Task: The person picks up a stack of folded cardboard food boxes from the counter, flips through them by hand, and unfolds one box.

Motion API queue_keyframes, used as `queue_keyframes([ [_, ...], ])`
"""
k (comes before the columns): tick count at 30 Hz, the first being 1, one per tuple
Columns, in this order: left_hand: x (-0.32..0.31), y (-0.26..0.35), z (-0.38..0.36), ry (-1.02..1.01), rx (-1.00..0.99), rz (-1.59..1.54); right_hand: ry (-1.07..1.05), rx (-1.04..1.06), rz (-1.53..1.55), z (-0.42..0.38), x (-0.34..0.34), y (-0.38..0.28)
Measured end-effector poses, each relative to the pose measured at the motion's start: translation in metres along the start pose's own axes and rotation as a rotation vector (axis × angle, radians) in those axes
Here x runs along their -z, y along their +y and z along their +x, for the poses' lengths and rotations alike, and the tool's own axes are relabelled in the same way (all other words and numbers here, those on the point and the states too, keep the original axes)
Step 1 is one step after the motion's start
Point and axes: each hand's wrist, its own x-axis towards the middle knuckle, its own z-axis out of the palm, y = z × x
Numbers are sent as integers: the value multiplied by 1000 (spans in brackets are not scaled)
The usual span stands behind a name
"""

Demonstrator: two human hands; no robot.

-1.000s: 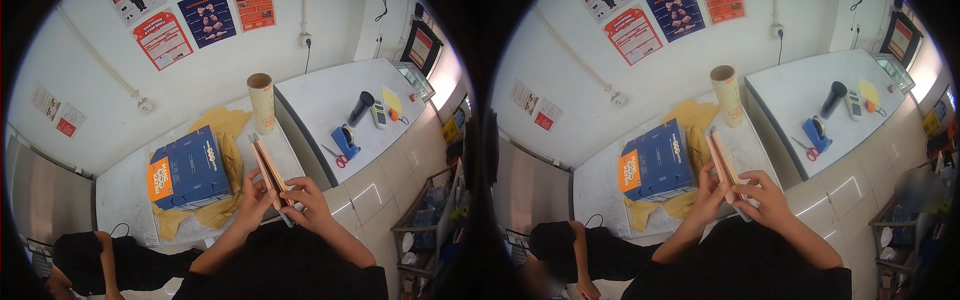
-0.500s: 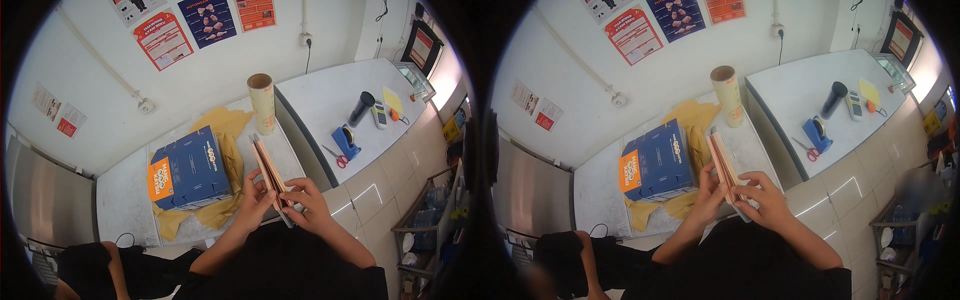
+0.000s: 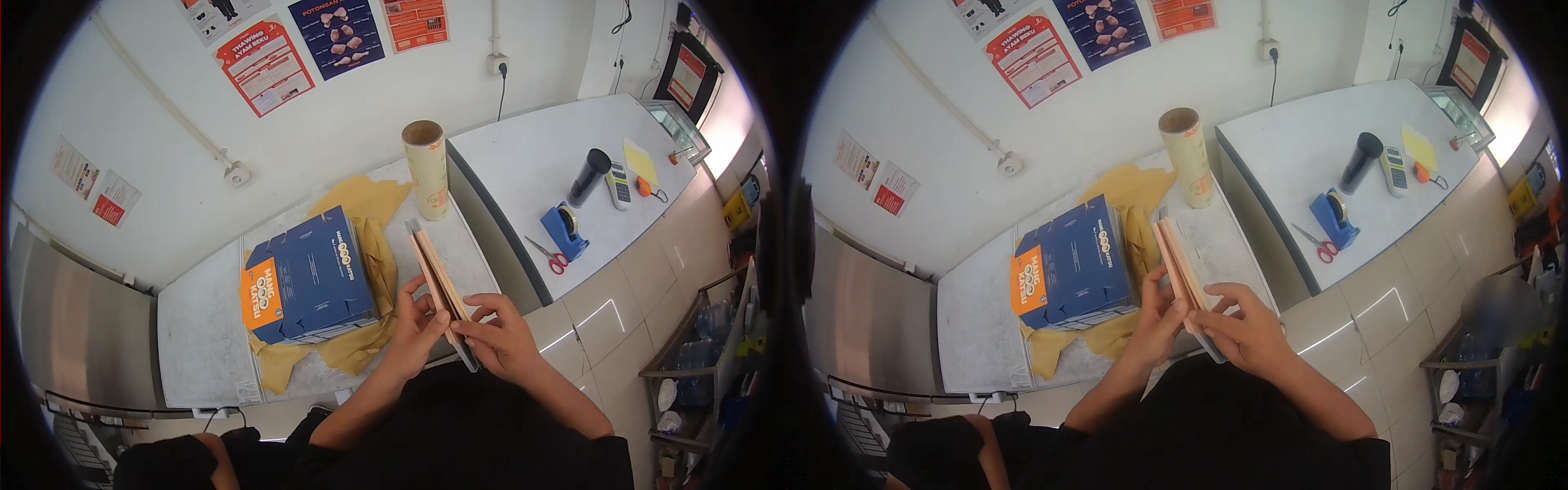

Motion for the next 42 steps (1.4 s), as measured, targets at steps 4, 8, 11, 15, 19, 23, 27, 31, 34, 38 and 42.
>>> queue_keyframes([
  [4,-1,1,-1,4,5,2,-1,20,15,4,6,-1],
  [8,0,1,-1,7,1,2,-7,10,-10,7,5,-1],
  [11,0,1,-1,3,-1,-5,5,-9,-17,6,3,-1],
  [15,0,0,-1,-1,-6,-12,19,-23,-14,5,2,1],
  [19,-1,2,0,-13,-16,7,21,-20,4,7,4,0],
  [23,-1,1,0,-9,-17,5,28,-16,-12,5,2,2],
  [27,-1,3,-1,-2,-2,-8,30,-20,-7,6,2,1],
  [31,-1,2,-1,0,5,8,38,-19,-8,6,2,0],
  [34,-1,1,-1,4,6,14,37,-31,-2,5,2,0],
  [38,0,0,-1,3,10,20,29,-14,5,5,2,2],
  [42,0,1,-2,1,12,15,9,-3,23,4,2,1],
])
